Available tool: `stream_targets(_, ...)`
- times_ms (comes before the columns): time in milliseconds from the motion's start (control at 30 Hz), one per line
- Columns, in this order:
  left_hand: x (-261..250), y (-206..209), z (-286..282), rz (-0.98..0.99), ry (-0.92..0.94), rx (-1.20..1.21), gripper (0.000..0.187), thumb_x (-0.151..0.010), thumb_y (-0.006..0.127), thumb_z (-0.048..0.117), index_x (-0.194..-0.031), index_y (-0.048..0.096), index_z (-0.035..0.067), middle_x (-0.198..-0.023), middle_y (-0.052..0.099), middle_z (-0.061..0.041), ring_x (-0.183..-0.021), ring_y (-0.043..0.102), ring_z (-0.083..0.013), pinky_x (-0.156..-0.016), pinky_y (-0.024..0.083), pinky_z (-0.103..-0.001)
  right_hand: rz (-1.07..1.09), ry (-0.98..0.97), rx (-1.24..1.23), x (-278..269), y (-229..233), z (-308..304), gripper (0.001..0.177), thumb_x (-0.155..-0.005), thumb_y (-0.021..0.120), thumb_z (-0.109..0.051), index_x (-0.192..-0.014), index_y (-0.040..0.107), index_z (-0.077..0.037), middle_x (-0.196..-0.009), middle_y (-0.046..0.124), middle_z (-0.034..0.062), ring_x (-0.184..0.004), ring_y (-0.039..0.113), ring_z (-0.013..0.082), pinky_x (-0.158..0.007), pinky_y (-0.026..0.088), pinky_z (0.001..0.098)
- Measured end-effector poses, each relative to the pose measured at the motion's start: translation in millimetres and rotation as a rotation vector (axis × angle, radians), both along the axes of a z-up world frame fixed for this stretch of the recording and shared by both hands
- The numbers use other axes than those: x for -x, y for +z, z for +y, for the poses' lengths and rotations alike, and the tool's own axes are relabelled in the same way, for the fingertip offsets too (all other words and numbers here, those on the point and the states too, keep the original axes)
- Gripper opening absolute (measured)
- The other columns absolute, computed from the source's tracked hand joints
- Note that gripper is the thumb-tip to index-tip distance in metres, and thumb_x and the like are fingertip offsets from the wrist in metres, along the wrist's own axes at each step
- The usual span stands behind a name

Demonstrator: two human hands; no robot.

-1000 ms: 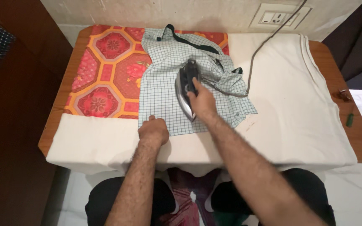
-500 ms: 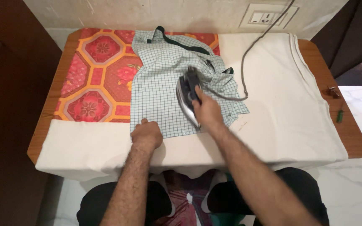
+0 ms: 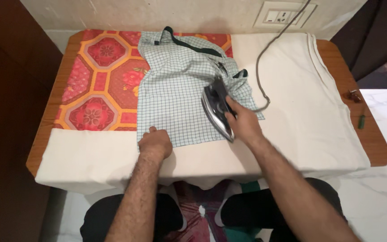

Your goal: The person irons a checkered shirt on a table covered with a patterned cloth. They use a handheld electric iron to smooth the fabric, repeatedly adjusting the shirt's position and flipping it over to treat different sections.

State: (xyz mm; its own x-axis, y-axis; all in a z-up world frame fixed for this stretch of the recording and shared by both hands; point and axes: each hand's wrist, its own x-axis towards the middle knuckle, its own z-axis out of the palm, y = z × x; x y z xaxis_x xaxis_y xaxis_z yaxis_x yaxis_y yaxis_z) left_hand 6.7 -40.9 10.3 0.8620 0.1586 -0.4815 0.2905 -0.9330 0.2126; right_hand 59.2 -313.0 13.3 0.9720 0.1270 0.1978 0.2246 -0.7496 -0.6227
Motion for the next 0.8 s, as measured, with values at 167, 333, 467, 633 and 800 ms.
stream_targets(167,3.1,1.3,0.0,-0.009,0.009,0.0,0.035,-0.092,0.056,0.013,-0.124,0.07,0.007,-0.149,0.048,-0.015,-0.132,0.053,-0.0368,-0.107,0.049,-0.051,0.09,0.002,0.037,-40.2,22.9,8.4,0.057,-0.092,0.07,-0.014,-0.147,0.057,-0.015,-0.114,0.073,0.0217,-0.1,0.071,0.0342,-0.091,0.055,0.0391)
stream_targets(333,3.5,-2.3,0.4,0.002,-0.004,-0.003,0.035,-0.091,0.056,0.012,-0.122,0.07,0.006,-0.15,0.047,-0.015,-0.131,0.053,-0.0371,-0.107,0.05,-0.05,0.28,-0.015,-0.094,-1.6,14.6,-7.8,0.06,-0.091,0.069,-0.014,-0.149,0.052,-0.018,-0.113,0.076,0.0181,-0.09,0.074,0.0298,-0.082,0.058,0.037)
stream_targets(467,-1.0,-2.1,0.6,-0.008,-0.013,-0.014,0.034,-0.093,0.055,0.013,-0.123,0.07,0.007,-0.149,0.048,-0.016,-0.131,0.053,-0.0374,-0.108,0.049,-0.05,0.116,0.041,-0.041,-4.7,4.0,-16.3,0.057,-0.09,0.072,-0.015,-0.145,0.057,-0.018,-0.126,0.07,0.0173,-0.099,0.074,0.0265,-0.086,0.057,0.036)
stream_targets(633,3.1,0.6,0.3,0.003,-0.01,-0.011,0.036,-0.092,0.055,0.013,-0.125,0.068,0.008,-0.15,0.047,-0.015,-0.131,0.053,-0.0361,-0.107,0.049,-0.05,0.115,0.117,0.036,-62.1,12.5,-19.5,0.056,-0.091,0.071,-0.016,-0.145,0.057,-0.019,-0.128,0.07,0.0126,-0.105,0.072,0.028,-0.093,0.055,0.0371)
stream_targets(800,4.5,0.3,1.8,0.021,-0.022,-0.016,0.035,-0.093,0.053,0.012,-0.124,0.07,0.007,-0.15,0.048,-0.014,-0.131,0.054,-0.0356,-0.106,0.05,-0.048,0.137,0.158,0.094,-50.3,15.5,-39.7,0.056,-0.091,0.07,-0.015,-0.145,0.057,-0.019,-0.128,0.07,0.0143,-0.109,0.072,0.0277,-0.096,0.054,0.0361)
